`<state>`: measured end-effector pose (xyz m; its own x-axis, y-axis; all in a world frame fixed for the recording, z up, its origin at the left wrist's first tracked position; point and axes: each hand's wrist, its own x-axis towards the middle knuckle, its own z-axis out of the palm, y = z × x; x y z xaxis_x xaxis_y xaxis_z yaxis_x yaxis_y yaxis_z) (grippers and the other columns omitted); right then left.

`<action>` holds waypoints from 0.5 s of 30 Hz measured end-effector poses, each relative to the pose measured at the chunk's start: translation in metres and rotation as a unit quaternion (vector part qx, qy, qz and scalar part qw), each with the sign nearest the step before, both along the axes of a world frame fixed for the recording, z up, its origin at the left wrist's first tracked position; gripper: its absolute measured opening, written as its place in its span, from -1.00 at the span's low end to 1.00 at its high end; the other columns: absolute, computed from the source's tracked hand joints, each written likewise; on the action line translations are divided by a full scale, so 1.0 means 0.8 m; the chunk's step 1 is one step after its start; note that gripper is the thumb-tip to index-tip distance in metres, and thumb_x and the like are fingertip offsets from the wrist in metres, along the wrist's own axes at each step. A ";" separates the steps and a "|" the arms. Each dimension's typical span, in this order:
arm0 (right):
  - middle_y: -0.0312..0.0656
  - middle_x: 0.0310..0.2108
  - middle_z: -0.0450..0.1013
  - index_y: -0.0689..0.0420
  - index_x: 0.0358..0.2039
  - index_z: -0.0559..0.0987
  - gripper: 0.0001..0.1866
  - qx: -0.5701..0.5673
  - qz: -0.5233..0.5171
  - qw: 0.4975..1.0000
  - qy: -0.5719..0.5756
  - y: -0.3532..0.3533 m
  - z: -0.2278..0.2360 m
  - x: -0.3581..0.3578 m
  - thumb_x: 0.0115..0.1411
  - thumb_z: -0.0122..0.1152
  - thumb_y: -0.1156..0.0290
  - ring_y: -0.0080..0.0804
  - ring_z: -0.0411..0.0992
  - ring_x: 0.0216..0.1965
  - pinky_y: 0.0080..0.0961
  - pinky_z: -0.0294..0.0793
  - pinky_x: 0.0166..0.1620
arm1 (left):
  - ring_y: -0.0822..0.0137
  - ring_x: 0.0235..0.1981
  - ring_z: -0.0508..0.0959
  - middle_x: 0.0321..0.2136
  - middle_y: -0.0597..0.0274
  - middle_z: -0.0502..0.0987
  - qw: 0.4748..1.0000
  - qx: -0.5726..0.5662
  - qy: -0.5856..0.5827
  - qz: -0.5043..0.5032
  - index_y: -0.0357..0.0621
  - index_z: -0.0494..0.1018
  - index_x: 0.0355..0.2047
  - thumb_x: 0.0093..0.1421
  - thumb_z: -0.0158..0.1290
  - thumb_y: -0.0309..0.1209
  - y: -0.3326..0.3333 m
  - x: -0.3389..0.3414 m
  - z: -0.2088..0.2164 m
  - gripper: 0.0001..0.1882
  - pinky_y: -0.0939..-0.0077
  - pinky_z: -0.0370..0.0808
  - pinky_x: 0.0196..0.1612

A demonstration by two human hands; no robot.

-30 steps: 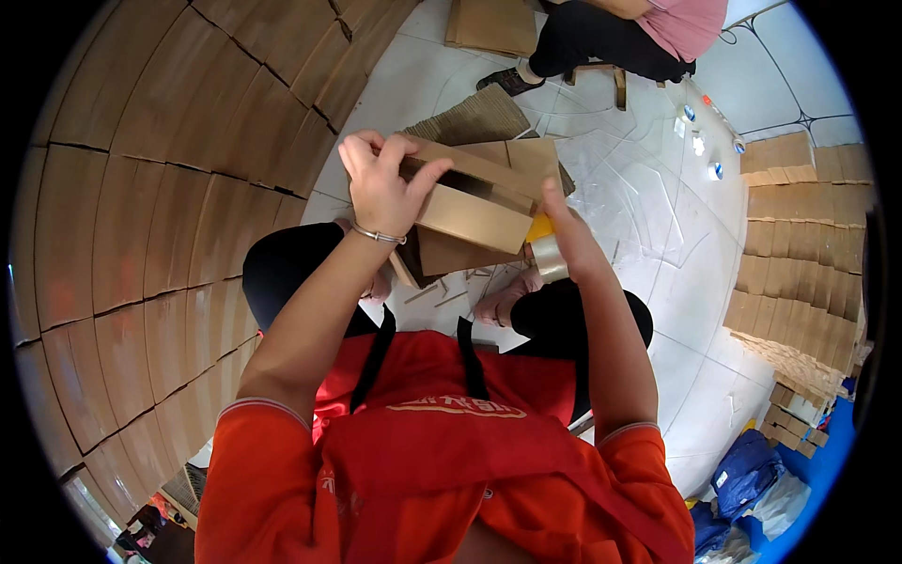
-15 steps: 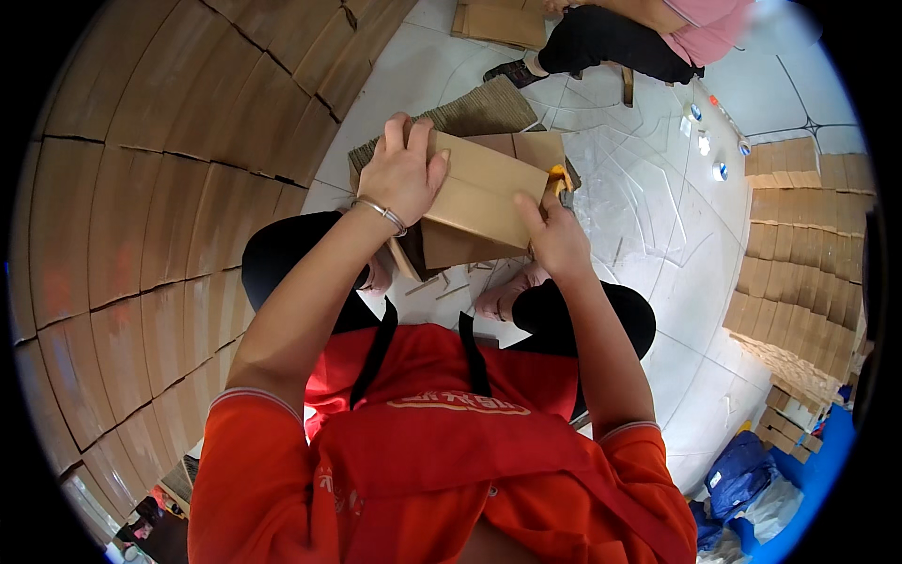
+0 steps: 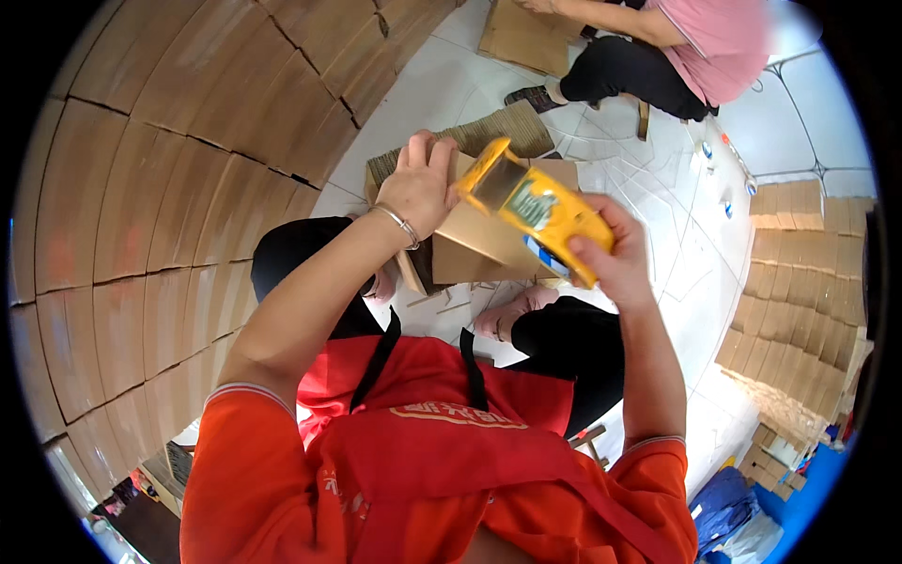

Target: The person assembles small cardboard boxes by folding flaps and sealing them with a handheld tape dispenser. The person repeatedly picks flat cardboard pieces, folds them into boxes, applies tape, and stacks the finished boxes against a wall.

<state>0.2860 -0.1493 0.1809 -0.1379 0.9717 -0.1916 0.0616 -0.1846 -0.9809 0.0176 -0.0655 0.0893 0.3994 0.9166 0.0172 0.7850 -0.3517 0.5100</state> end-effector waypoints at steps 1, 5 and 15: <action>-0.18 -0.22 0.52 0.30 0.01 0.50 -0.52 0.004 0.006 1.000 0.002 0.002 -0.007 0.001 0.06 0.35 0.46 -0.58 0.48 -0.33 -0.67 0.48 -0.34 | -0.19 0.16 0.26 0.14 -0.13 0.14 1.000 0.006 -0.028 -0.003 -0.14 0.16 0.20 0.29 0.01 -0.13 0.003 -0.006 -0.005 -0.42 0.14 0.41 0.13; -0.18 -0.16 0.52 0.33 0.01 0.51 -0.49 0.024 0.008 1.000 0.013 -0.001 -0.027 0.009 0.02 0.37 0.44 -0.52 0.46 -0.13 -0.59 0.44 -0.05 | 0.04 -0.02 0.43 -0.02 -0.02 0.37 0.980 0.010 -0.170 0.104 -0.21 0.30 0.10 0.24 0.11 -0.21 0.018 -0.022 0.011 -0.49 0.31 0.46 -0.02; -0.13 -0.10 0.52 0.36 0.04 0.51 -0.39 0.066 0.047 0.997 -0.018 0.004 -0.038 0.020 -0.03 0.42 0.36 -0.46 0.47 -0.08 -0.54 0.43 0.02 | 0.39 -0.34 0.60 -0.33 0.27 0.60 0.669 -0.530 -0.488 0.183 -0.13 0.54 -0.21 0.22 0.17 -0.36 0.007 0.008 0.057 -0.83 0.46 0.58 -0.24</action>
